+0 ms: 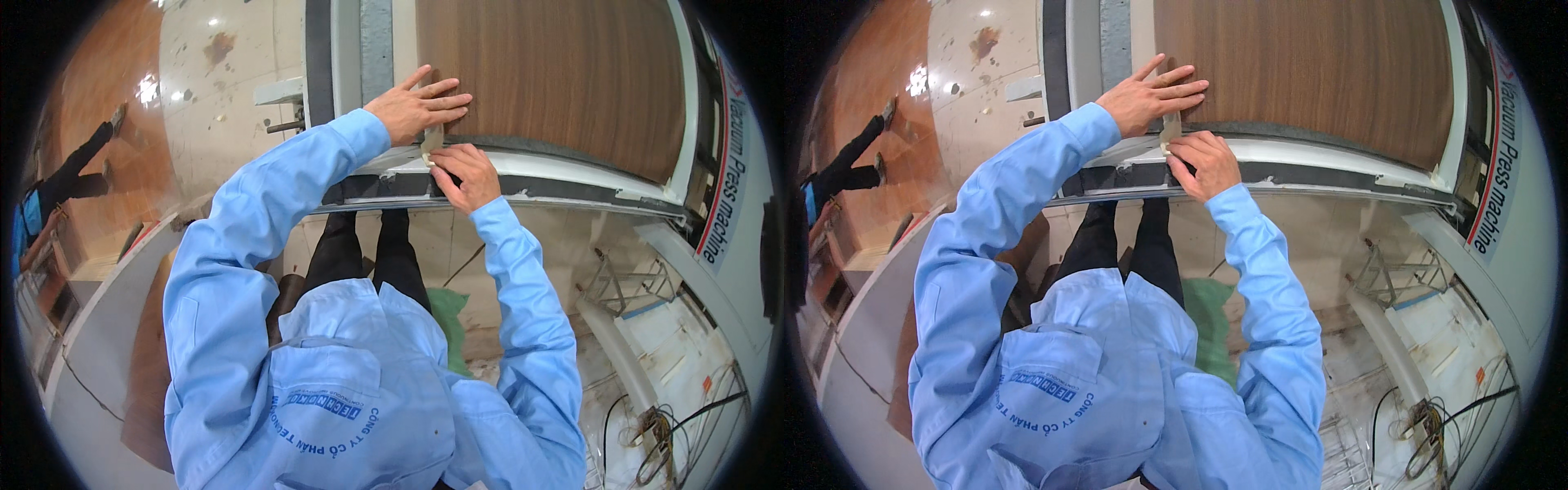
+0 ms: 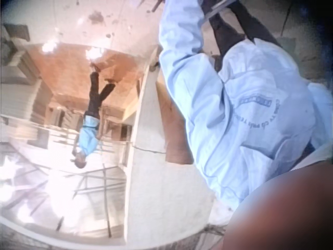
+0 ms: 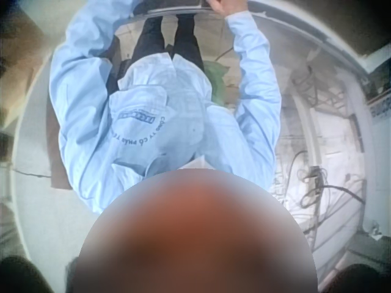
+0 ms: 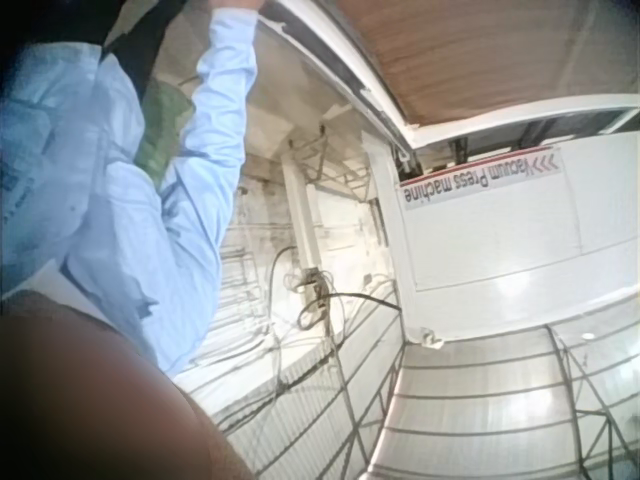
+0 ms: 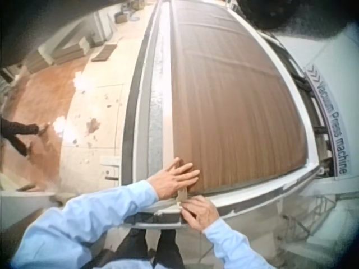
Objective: The person applies masking tape along the edges of a large wood-veneer panel placed on a vacuum press machine. They smooth the tape with their hands, then use a thin wooden stick to press the tape firmly along the edges. Another person briefly assists by measuring the panel.
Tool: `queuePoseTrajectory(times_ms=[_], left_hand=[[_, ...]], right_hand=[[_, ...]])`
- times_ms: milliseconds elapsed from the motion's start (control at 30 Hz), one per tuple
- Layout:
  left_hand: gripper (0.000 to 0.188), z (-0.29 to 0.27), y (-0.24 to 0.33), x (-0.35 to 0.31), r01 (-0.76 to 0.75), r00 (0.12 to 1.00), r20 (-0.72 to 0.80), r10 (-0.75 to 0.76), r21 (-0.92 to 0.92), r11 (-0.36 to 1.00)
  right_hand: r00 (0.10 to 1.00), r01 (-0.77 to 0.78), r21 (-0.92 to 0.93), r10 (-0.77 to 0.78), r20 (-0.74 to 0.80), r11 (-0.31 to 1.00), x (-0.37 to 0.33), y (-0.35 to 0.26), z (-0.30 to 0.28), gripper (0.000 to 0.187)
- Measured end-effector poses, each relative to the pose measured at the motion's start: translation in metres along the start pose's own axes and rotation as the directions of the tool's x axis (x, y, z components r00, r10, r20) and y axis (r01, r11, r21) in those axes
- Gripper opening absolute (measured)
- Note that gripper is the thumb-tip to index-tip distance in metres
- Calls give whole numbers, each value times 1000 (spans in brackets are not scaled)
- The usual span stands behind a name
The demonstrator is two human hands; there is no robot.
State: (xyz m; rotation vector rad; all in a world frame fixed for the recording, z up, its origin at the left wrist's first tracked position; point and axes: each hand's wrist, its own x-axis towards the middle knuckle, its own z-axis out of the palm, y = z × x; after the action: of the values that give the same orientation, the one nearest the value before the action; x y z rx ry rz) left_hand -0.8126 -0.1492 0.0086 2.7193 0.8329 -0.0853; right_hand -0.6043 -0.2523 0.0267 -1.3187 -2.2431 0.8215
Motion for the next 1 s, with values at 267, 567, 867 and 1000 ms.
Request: queuePoseTrajectory(times_ms=[267, 567, 867, 1000], left_hand=[[85, -18, -1, 4, -4, 997, 81, 9, -69, 998], [54, 20, 5, -10, 332, 590, 1, -807, -912, 241], [50, 27, 2, 5, 512, 622, 484, -616, -846, -148], [36, 27, 0, 8, 446, 666, 457, -589, -877, -176]], right_hand=[[991, -18, 39, 23, -132, 999, 2, -12, -10, 29], [863, -275, 76, 281, -419, 958, -57, -29, -50, 26], [920, -192, -16, 174, -352, 981, -5, -19, -27, 27], [947, -174, -114, 135, -291, 978, 10, -17, -13, 30]])
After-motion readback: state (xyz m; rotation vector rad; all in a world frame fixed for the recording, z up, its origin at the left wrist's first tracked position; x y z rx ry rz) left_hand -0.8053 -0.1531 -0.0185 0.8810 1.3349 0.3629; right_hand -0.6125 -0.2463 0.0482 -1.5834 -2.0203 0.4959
